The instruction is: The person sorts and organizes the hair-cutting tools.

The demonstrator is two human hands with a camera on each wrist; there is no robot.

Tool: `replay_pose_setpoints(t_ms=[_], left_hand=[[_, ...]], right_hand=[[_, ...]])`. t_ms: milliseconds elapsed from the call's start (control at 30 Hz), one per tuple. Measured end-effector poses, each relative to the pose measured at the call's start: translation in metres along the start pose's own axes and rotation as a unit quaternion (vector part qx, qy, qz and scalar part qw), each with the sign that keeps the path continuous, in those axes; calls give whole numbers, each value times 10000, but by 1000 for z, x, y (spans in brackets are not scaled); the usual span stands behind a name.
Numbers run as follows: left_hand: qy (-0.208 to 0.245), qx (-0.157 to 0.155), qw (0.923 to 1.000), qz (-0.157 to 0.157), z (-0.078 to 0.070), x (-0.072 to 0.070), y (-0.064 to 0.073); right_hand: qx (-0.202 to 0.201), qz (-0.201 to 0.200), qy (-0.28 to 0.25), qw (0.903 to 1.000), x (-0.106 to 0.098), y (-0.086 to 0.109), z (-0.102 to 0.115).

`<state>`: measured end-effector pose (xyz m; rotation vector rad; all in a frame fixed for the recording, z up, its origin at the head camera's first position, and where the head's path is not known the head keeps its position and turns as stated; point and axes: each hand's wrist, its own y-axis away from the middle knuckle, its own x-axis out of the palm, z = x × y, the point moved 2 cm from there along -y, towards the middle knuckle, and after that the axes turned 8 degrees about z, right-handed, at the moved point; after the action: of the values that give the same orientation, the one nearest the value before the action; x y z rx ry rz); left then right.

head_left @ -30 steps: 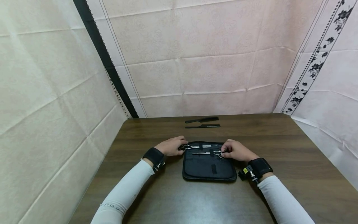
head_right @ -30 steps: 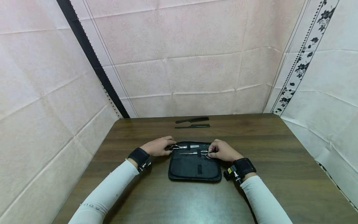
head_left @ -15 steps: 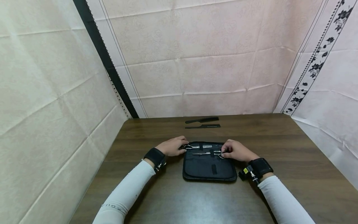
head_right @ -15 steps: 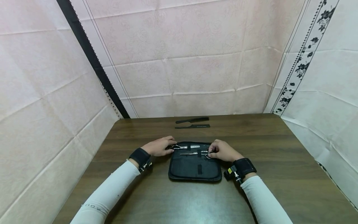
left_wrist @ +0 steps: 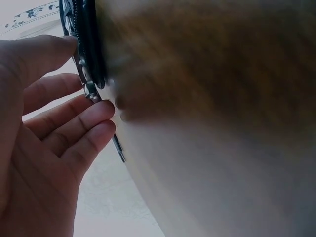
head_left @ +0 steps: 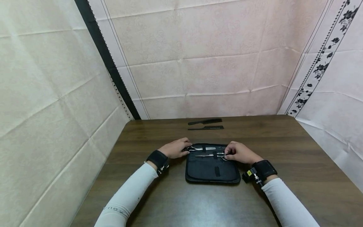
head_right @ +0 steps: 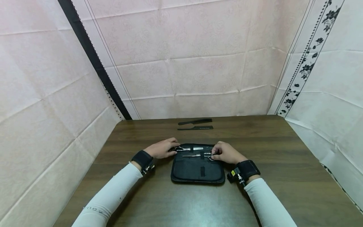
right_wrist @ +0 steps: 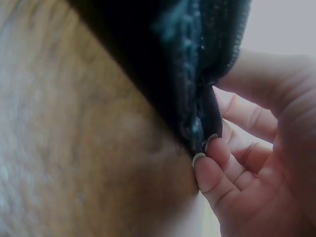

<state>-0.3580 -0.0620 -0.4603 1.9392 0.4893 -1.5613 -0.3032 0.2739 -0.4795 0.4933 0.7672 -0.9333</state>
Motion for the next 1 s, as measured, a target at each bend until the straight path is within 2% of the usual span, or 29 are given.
replay_pose_setpoints(t_ms=[333,800,1000], left_hand=[[-27,-103,9999,64,0,2,-3],[-157,207,9996,116,-4,1,0],[-226,188,9995,65,-5,1,-1]], right_hand=[[43,27,14,10000,1,-1,1],[37,54,7,10000,0,0,-2],[48,68,10,10000,-1,-1,-3]])
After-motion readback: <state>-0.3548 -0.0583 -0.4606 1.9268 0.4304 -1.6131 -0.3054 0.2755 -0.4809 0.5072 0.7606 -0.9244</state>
